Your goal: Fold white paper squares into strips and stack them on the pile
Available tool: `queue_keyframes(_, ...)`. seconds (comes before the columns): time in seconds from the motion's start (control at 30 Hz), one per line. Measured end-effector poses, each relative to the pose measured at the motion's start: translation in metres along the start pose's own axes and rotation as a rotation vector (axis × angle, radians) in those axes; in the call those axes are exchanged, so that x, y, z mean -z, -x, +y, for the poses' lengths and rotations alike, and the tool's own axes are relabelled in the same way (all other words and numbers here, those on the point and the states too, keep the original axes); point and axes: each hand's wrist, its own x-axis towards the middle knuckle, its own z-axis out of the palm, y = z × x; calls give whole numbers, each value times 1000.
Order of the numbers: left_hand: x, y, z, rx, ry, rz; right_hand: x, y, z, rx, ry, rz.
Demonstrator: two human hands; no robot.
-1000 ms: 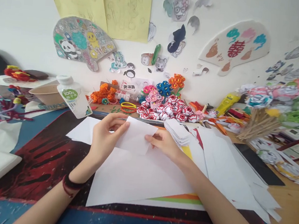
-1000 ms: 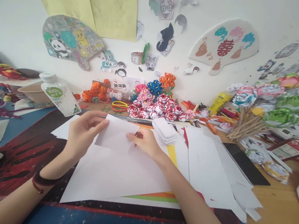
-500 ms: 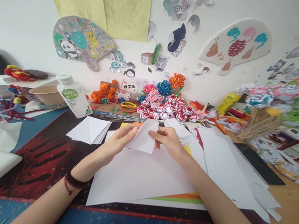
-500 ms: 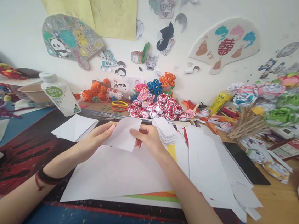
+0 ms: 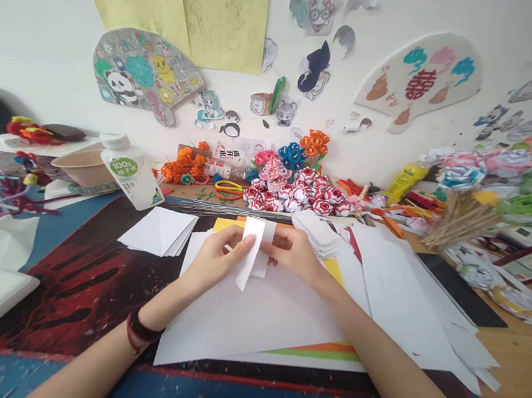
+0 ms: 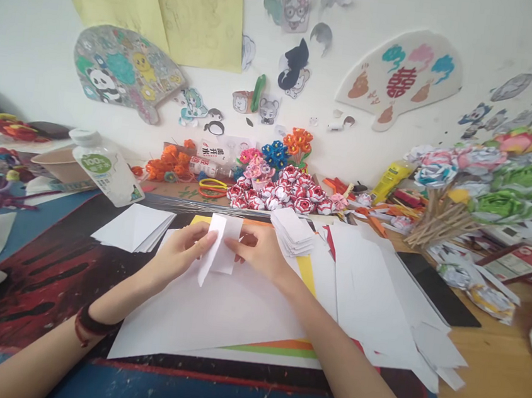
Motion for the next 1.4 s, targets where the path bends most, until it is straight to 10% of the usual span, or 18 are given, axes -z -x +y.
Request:
queue_keyframes(0.2,-2,4,-2,-24,-158,162,-4,4,-10,34,-169,-134)
queue_keyframes(0.53,1,4,6,-78,-58,18,2,5,-10,45,3,-60)
queue_keyframes(1.4,4,6,1,-69,9,113,1,8,-23,107,-32,52)
